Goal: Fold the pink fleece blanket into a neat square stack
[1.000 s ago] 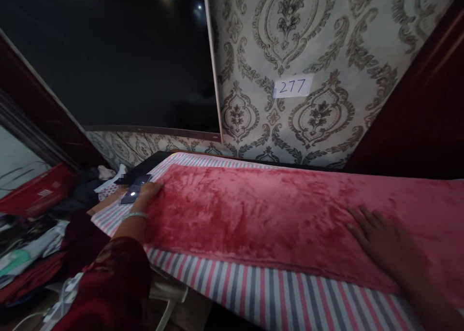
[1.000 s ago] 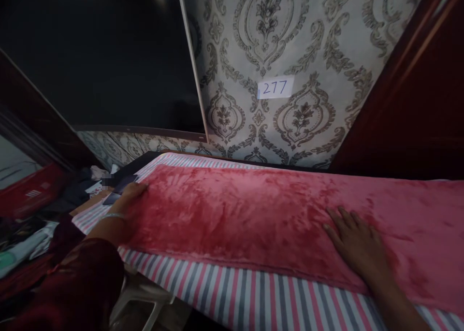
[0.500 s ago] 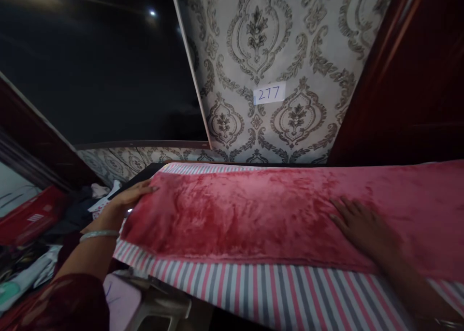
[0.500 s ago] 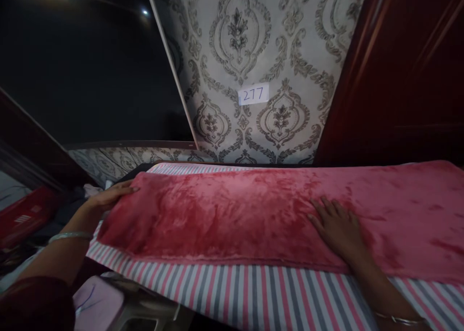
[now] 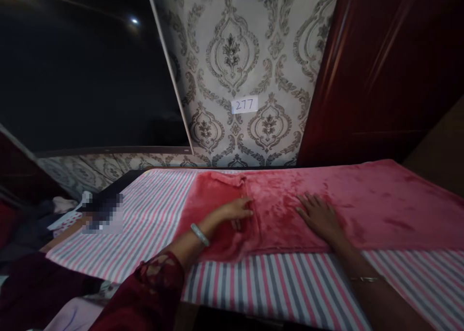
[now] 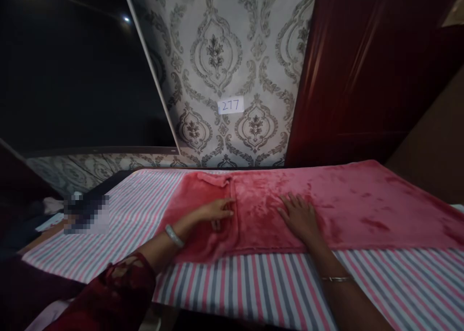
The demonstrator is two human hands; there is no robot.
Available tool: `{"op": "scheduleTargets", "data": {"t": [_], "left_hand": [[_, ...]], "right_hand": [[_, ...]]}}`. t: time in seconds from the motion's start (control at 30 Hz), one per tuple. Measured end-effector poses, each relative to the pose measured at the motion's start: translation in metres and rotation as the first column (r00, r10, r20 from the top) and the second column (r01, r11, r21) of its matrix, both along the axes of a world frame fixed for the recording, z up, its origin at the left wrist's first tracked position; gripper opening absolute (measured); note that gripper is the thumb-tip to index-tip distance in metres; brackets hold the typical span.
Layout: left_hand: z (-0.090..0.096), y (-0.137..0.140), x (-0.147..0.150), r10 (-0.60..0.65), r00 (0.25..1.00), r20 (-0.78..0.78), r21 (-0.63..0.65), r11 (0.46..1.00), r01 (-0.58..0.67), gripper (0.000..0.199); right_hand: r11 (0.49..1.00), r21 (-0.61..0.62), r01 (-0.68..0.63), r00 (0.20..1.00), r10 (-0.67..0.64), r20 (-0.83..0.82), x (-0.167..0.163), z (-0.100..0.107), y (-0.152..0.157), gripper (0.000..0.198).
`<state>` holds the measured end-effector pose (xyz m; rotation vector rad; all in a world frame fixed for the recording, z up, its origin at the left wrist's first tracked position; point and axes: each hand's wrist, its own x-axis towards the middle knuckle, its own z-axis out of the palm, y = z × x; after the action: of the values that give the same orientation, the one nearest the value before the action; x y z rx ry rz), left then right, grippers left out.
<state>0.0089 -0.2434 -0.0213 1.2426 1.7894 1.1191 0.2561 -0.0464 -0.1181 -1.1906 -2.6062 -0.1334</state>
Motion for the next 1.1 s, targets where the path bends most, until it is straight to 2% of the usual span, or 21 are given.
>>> {"op": "scheduleTargets", "data": {"t": [0.07, 0.1, 0.2, 0.27, 0.33, 0.43, 0.5, 0.6, 0.67, 0.77, 0.83, 0.93, 1.1], "left_hand": [[-0.007, -0.008, -0.001, -0.053, 0.999, 0.0, -0.069, 0.996, 0.053, 0.052], [-0.007, -0.014, -0.006, -0.041, 0.999, -0.031, -0.067, 0.997, 0.039, 0.049], [0.003, -0.035, -0.033, 0.166, 0.963, -0.213, 0.079, 0.985, -0.152, 0.031], [0.012, -0.051, -0.058, 0.333, 0.897, -0.292, 0.17, 0.941, -0.293, 0.023], [0.019, -0.068, -0.084, 0.441, 0.846, -0.301, 0.191, 0.897, -0.399, 0.023], [0.022, -0.092, -0.118, 0.588, 0.759, -0.279, 0.183, 0.809, -0.559, 0.031], [0.017, -0.104, -0.133, 0.646, 0.726, -0.234, 0.13, 0.761, -0.635, 0.035], [0.002, -0.11, -0.142, 0.677, 0.722, -0.14, 0.031, 0.732, -0.681, 0.032], [-0.009, -0.109, -0.142, 0.687, 0.723, -0.077, -0.003, 0.725, -0.689, 0.028], [-0.02, -0.106, -0.14, 0.69, 0.724, 0.015, -0.028, 0.724, -0.689, 0.033], [-0.024, -0.106, -0.138, 0.683, 0.727, 0.071, -0.034, 0.73, -0.682, 0.043], [-0.03, -0.11, -0.137, 0.667, 0.735, 0.126, -0.01, 0.741, -0.671, 0.055], [-0.041, -0.114, -0.138, 0.662, 0.735, 0.145, 0.054, 0.737, -0.674, 0.066]], "right_hand": [[1.0, -0.017, 0.007, 1.0, -0.007, 0.007, -0.001, 0.003, -0.001, 0.055], [1.0, -0.024, 0.011, 1.0, -0.011, 0.006, -0.001, 0.003, -0.001, 0.055], [0.999, -0.042, 0.019, 1.0, -0.019, -0.011, 0.0, 0.004, 0.0, 0.054], [0.999, -0.049, 0.019, 0.999, -0.021, -0.04, 0.001, 0.006, -0.001, 0.053], [0.999, -0.042, -0.008, 0.994, 0.004, -0.106, 0.0, 0.011, -0.005, 0.05], [0.982, -0.093, -0.165, 0.949, 0.132, -0.286, -0.014, 0.025, -0.023, 0.043], [0.927, -0.206, -0.314, 0.885, 0.207, -0.418, -0.034, 0.036, -0.04, 0.037], [0.802, -0.369, -0.47, 0.814, 0.231, -0.533, -0.073, 0.052, -0.065, 0.03], [0.769, -0.436, -0.467, 0.829, 0.209, -0.518, -0.1, 0.061, -0.076, 0.025], [0.786, -0.486, -0.381, 0.885, 0.158, -0.438, -0.131, 0.065, -0.081, 0.019], [0.799, -0.503, -0.33, 0.908, 0.122, -0.401, -0.143, 0.063, -0.082, 0.022], [0.816, -0.515, -0.263, 0.929, 0.07, -0.364, -0.153, 0.06, -0.084, 0.026], [0.834, -0.481, -0.269, 0.912, 0.06, -0.405, -0.156, 0.064, -0.086, 0.016]]}}
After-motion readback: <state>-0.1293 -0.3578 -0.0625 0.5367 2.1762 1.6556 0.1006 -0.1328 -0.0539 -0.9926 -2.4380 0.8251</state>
